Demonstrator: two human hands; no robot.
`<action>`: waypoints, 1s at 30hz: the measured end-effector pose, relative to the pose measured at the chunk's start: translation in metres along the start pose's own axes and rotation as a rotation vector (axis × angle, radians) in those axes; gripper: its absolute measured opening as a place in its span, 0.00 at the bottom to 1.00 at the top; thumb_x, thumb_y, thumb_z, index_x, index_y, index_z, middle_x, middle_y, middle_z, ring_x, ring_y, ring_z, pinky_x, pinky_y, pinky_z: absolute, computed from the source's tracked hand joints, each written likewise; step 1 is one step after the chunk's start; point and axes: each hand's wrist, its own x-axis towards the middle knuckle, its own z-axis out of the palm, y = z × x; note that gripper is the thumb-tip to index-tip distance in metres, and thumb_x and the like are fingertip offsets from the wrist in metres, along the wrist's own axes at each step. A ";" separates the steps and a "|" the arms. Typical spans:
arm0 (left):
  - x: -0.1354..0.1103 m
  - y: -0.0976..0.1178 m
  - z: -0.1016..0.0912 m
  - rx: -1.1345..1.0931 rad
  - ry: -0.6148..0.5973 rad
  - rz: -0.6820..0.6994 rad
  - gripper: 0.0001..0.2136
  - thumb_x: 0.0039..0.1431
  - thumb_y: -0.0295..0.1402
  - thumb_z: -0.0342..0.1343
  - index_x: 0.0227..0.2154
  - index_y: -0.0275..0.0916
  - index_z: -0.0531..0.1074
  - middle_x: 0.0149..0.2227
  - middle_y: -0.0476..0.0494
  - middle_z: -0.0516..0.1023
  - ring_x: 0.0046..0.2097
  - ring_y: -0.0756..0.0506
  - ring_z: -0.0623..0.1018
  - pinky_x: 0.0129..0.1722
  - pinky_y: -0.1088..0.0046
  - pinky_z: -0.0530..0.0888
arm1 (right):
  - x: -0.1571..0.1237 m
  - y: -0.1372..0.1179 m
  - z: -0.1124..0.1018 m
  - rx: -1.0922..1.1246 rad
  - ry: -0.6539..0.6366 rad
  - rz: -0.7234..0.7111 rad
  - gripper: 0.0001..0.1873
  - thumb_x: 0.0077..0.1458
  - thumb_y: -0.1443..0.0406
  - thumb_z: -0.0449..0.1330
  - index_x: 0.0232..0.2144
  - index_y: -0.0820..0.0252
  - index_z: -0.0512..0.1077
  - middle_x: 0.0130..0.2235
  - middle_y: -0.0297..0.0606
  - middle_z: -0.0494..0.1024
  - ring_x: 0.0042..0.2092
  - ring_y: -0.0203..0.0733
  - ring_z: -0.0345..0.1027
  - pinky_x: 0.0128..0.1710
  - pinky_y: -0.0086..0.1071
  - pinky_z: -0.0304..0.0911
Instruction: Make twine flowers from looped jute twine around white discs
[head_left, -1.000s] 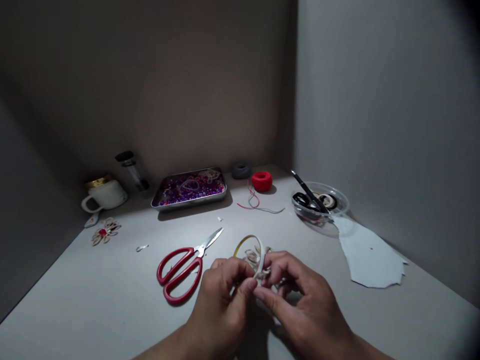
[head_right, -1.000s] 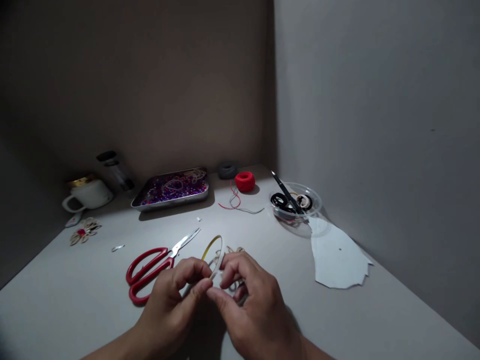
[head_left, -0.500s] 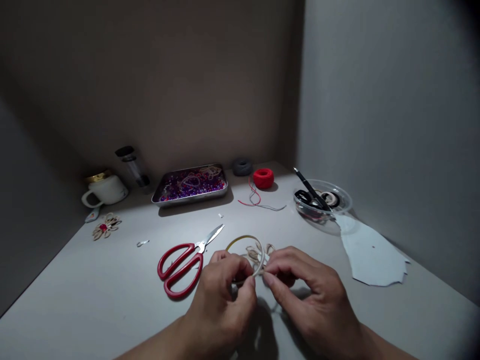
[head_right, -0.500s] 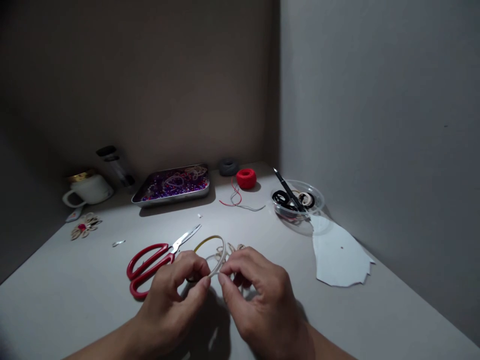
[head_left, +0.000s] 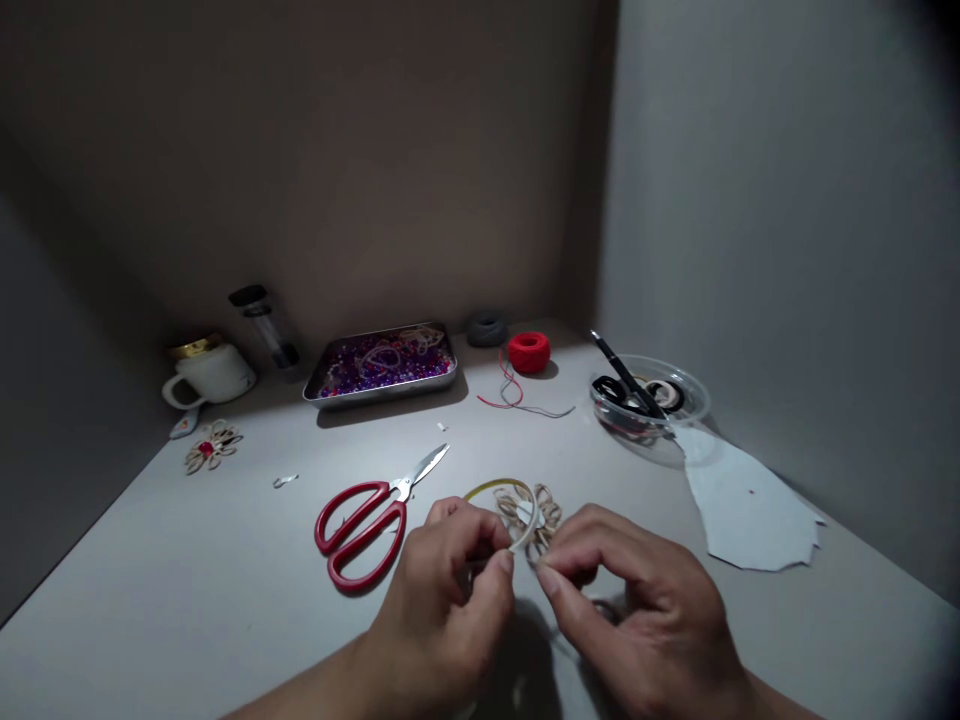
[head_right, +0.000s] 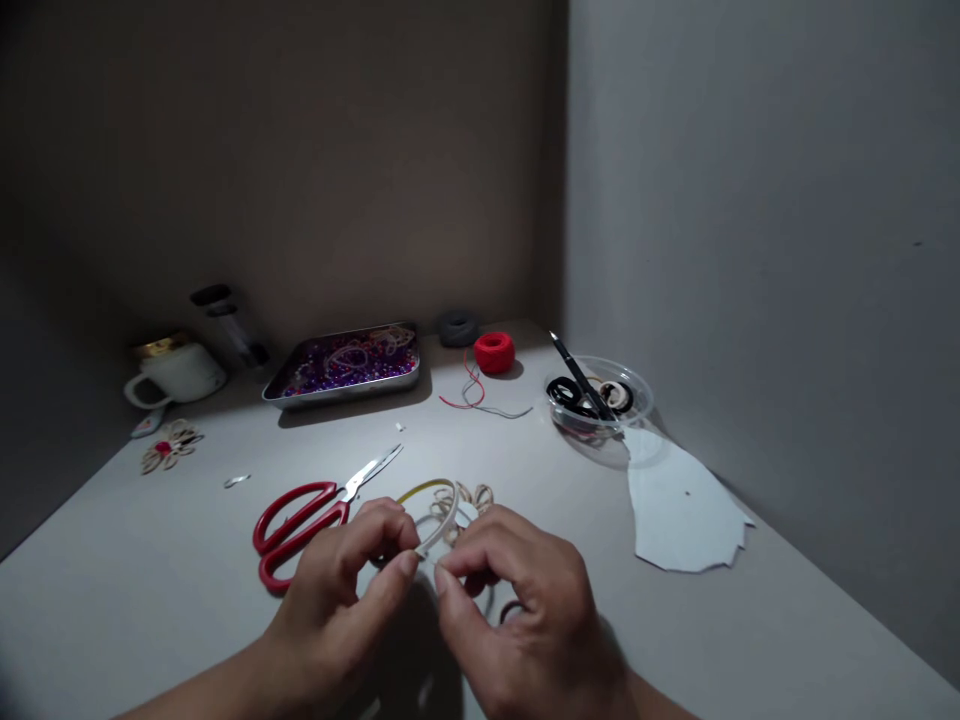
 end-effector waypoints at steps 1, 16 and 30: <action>0.000 0.003 -0.001 -0.044 0.001 -0.053 0.06 0.53 0.29 0.47 0.23 0.39 0.64 0.23 0.49 0.66 0.27 0.49 0.66 0.26 0.73 0.65 | -0.001 -0.002 -0.001 0.016 0.006 -0.012 0.08 0.45 0.75 0.57 0.21 0.59 0.67 0.22 0.34 0.70 0.23 0.36 0.66 0.22 0.30 0.62; 0.035 -0.029 -0.035 0.160 0.226 -0.214 0.10 0.43 0.25 0.50 0.29 0.38 0.73 0.36 0.43 0.74 0.38 0.44 0.72 0.35 0.69 0.67 | 0.028 0.027 -0.025 0.372 0.040 0.728 0.08 0.45 0.60 0.60 0.24 0.60 0.72 0.27 0.36 0.71 0.26 0.35 0.58 0.22 0.27 0.54; 0.018 0.010 -0.001 -0.482 -0.078 -0.633 0.08 0.42 0.34 0.58 0.19 0.33 0.69 0.17 0.52 0.64 0.21 0.54 0.60 0.21 0.78 0.57 | 0.023 0.005 -0.012 0.293 -0.238 0.632 0.08 0.45 0.62 0.58 0.20 0.61 0.71 0.28 0.37 0.70 0.28 0.37 0.60 0.28 0.32 0.56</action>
